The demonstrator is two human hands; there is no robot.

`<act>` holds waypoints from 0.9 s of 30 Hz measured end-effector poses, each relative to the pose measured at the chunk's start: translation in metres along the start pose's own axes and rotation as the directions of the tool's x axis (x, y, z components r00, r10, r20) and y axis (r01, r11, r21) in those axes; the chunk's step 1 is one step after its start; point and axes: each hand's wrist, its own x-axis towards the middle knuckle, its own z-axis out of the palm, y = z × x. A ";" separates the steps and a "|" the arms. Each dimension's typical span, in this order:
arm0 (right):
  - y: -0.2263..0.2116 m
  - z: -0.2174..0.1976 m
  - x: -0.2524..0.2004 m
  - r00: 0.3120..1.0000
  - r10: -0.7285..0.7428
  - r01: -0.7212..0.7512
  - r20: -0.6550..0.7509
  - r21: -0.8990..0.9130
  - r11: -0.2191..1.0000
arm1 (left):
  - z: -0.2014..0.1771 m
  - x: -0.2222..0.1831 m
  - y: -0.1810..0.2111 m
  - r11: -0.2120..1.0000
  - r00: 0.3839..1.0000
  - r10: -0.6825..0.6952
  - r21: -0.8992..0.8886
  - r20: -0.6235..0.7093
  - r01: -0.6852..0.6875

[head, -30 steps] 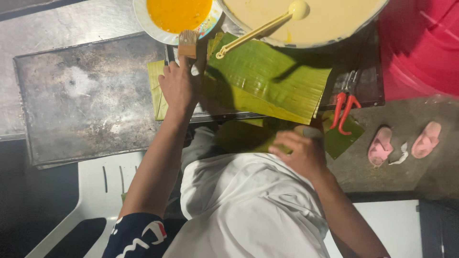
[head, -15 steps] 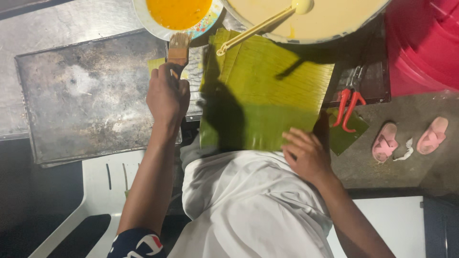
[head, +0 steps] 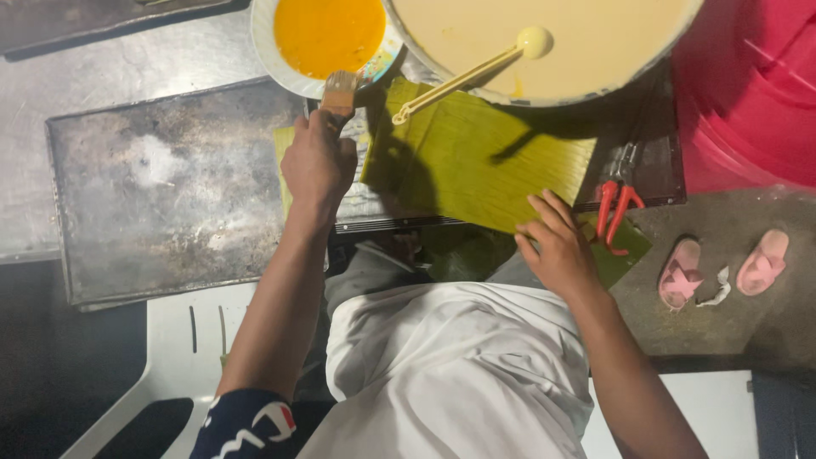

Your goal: The person prepares tamales by brushing oil onto banana leaves, scooping masa batter onto the leaf, and folding the leaf over to wrap it by hand.

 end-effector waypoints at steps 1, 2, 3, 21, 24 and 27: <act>-0.002 0.001 -0.007 1.000 0.018 -0.018 0.005 0.027 0.999 | 0.003 0.003 -0.004 1.000 1.000 0.005 -0.001 0.005 -0.005; -0.003 0.002 -0.010 1.000 0.026 -0.026 0.002 0.038 0.999 | 0.007 0.010 -0.005 1.000 1.000 0.014 -0.003 0.009 -0.014; -0.002 0.003 -0.011 0.999 0.034 -0.034 -0.001 0.050 0.998 | 0.010 0.019 -0.005 1.000 1.000 0.023 -0.004 0.013 -0.023; 0.025 0.018 0.030 0.996 0.082 -0.070 -0.044 0.229 0.971 | 0.026 -0.107 0.100 0.986 0.814 0.143 -0.013 0.563 -0.164; 0.027 0.019 0.026 0.994 0.096 -0.082 -0.044 0.249 0.965 | 0.043 -0.071 0.106 0.980 0.917 0.200 -0.055 0.345 -0.193; 0.028 0.019 0.031 0.996 0.081 -0.068 -0.045 0.239 0.969 | 0.064 -0.071 0.126 0.942 0.889 0.336 -0.111 0.312 -0.317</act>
